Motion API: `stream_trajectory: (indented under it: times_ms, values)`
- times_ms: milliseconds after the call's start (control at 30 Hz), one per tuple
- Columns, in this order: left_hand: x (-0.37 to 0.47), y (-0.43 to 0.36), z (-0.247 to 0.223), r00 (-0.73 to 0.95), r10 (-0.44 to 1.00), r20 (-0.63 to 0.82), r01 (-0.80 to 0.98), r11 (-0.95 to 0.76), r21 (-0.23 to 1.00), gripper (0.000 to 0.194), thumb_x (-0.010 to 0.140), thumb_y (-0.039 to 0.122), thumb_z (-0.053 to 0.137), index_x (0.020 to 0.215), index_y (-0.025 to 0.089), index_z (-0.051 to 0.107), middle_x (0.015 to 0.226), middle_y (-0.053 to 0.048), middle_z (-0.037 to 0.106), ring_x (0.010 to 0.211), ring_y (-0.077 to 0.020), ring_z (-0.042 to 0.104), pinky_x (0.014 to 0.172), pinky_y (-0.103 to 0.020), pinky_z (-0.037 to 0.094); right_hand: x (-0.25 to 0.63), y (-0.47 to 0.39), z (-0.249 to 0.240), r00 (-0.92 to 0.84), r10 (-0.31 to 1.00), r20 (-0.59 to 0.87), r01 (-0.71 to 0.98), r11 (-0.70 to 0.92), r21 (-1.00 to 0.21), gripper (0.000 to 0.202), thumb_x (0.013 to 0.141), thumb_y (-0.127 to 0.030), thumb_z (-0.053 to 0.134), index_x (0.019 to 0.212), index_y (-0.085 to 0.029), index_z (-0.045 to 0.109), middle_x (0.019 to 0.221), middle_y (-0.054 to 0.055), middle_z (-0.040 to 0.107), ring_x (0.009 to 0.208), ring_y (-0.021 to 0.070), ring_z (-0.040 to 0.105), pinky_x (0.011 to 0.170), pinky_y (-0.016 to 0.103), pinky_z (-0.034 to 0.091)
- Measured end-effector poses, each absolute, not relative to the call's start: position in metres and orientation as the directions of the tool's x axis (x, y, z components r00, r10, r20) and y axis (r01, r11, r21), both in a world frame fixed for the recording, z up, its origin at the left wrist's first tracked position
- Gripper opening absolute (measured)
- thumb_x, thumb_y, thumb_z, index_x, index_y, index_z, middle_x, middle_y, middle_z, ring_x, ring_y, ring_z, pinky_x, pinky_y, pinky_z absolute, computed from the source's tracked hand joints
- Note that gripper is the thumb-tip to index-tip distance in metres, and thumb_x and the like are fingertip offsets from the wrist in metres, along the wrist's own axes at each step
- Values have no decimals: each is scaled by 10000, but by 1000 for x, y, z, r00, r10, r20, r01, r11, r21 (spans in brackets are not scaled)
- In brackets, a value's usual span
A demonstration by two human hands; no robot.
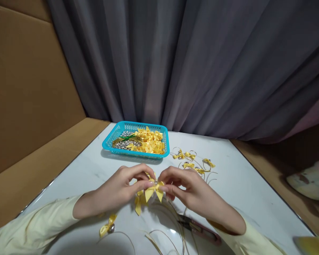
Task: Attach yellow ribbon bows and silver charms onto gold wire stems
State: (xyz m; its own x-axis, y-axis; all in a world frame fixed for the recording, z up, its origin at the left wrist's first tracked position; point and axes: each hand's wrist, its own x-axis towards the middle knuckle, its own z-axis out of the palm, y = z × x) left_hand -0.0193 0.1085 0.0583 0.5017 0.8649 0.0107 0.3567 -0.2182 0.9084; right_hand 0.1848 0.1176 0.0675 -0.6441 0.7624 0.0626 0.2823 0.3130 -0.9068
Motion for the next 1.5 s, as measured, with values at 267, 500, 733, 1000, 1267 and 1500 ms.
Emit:
stream_trajectory:
  times_ms: [267,500,733,1000,1267,1500]
  values:
    - [-23,108,62,693,721,-8,463,-437,771,94,882,235,490,872,177,564,736,17,622,644,-100,542,609,-201,397,188,116,68,-744,665,-66,382,342,-859,118,756,-75,539,728,-177,487,589,-38,542,544,83,516,530,188,403]
    - [-25,109,60,792,606,-76,473,-530,704,136,900,281,468,932,194,567,839,-22,643,728,-137,580,650,-219,409,189,114,72,-797,599,-82,387,402,-830,147,697,-39,504,662,-175,460,559,-53,479,506,66,438,485,163,358]
    - [-25,109,60,810,584,-43,434,-549,714,106,903,250,469,860,186,542,773,1,607,671,-109,541,632,-191,392,190,116,74,-849,524,-66,339,445,-829,102,746,-93,535,690,-174,506,569,-61,460,513,57,421,508,161,350]
    - [-23,107,63,866,493,-81,394,-574,718,129,917,270,436,855,184,510,798,-10,569,687,-113,507,636,-189,381,192,115,74,-838,534,-111,406,474,-782,108,757,-124,571,677,-176,520,534,-70,413,483,56,342,472,165,297]
    - [-22,102,67,814,574,-91,478,-572,667,183,929,271,401,799,180,492,775,-10,549,676,-120,495,619,-200,368,189,116,75,-783,601,-161,444,360,-820,164,699,-85,578,619,-168,460,490,-79,378,453,52,326,429,161,269]
    - [-24,111,60,825,559,89,293,-556,778,112,910,253,469,854,169,517,802,-11,595,680,-101,520,633,-185,392,196,120,77,-815,578,-31,300,377,-876,162,817,-246,570,691,-157,520,576,-41,480,540,69,421,536,176,370]
